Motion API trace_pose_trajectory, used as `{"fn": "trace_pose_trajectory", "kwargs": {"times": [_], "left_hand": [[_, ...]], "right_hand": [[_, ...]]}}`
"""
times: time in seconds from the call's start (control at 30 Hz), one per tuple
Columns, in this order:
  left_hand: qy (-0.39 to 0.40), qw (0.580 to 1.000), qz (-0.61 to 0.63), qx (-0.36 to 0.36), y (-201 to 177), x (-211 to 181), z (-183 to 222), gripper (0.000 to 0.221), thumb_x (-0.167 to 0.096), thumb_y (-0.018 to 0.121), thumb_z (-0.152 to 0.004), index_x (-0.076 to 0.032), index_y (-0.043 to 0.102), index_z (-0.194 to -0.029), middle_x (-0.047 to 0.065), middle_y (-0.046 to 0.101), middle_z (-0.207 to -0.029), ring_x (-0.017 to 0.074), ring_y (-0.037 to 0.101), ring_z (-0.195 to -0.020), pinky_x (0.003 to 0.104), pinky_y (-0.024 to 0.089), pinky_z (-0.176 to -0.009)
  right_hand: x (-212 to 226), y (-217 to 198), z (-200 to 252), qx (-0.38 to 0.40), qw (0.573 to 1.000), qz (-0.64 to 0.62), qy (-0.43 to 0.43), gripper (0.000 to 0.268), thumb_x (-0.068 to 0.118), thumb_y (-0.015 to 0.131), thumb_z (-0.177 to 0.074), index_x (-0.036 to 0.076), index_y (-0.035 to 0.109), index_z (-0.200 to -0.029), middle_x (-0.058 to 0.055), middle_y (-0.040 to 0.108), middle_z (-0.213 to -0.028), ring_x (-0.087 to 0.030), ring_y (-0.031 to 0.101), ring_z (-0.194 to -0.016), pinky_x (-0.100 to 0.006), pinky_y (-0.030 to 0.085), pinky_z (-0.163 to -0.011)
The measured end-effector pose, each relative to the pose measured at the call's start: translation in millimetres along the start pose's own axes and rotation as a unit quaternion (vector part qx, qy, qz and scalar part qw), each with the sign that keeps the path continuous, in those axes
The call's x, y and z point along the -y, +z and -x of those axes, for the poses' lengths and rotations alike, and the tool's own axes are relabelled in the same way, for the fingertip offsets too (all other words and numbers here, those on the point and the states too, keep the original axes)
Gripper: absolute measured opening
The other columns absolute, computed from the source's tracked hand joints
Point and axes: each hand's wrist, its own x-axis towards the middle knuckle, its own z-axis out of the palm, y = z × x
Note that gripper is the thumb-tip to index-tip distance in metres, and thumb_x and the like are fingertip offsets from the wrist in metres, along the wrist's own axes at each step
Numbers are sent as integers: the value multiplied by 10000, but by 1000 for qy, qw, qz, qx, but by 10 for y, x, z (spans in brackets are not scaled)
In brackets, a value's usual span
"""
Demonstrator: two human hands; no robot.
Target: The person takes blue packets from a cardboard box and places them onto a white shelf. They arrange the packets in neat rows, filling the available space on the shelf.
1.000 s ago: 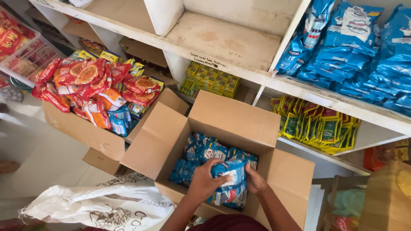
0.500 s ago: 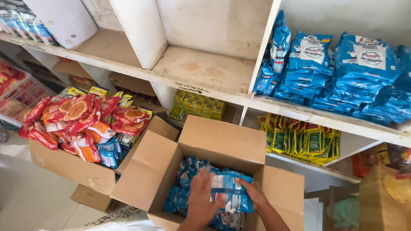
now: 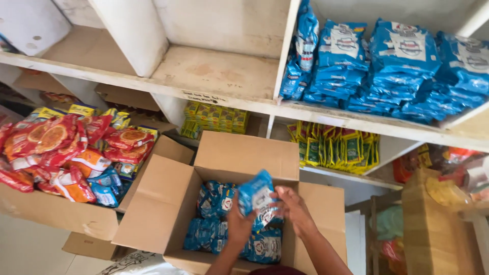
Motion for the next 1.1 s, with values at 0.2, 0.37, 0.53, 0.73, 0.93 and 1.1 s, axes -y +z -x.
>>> {"fn": "trace_pose_trajectory", "kwargs": {"times": [0.2,0.37,0.53,0.73,0.93,1.1], "left_hand": [[-252,914,311,72,-226,-298,-61,653,35,847,-686,-12,600,-1288,129,750,-1159,254,735,-1024,415,605,-903],[-248,908,321,102,-251,-384,-73,669,13,859,-704,-28,595,-1317,122,746,-1188,260,720,-1088,407,600,-945],[-377,879,271,110,-242,-1029,23,832,-44,815,-675,-228,440,-1395,83,683,-1191,270,692,-1062,526,601,-830],[-236,923,277,126,-200,-648,184,943,37,869,-620,-46,443,-1457,150,681,-1275,277,694,-1137,431,594,-952],[-199,941,218,163,-255,-627,157,1199,69,896,-493,-176,347,-1531,89,687,-1237,228,701,-1104,413,607,-921],[-278,882,318,209,-144,-400,-135,712,-38,870,-659,40,601,-1313,164,772,-1139,279,753,-1011,444,617,-902]], "right_hand": [[138,-39,72,-114,974,189,-57,706,442,735,-858,89,486,-1417,-120,646,-1235,-220,658,-1024,-402,552,-852],[99,114,295,96,989,-1,113,780,350,812,-787,26,512,-1429,-119,707,-1224,-246,669,-1086,-464,530,-865],[1,129,293,73,997,-3,23,808,264,873,-752,46,507,-1438,-120,696,-1291,-210,672,-1166,-368,523,-1029],[-126,-40,233,71,993,-49,86,711,301,841,-807,-30,570,-1375,-152,724,-1213,-255,678,-1076,-409,555,-947],[-95,-57,179,44,995,26,84,654,277,846,-790,-60,621,-1303,-150,768,-1147,-205,749,-987,-358,599,-902],[135,-69,195,44,999,1,31,645,248,875,-758,-61,643,-1275,-144,764,-1150,-208,742,-993,-352,598,-911]]}}
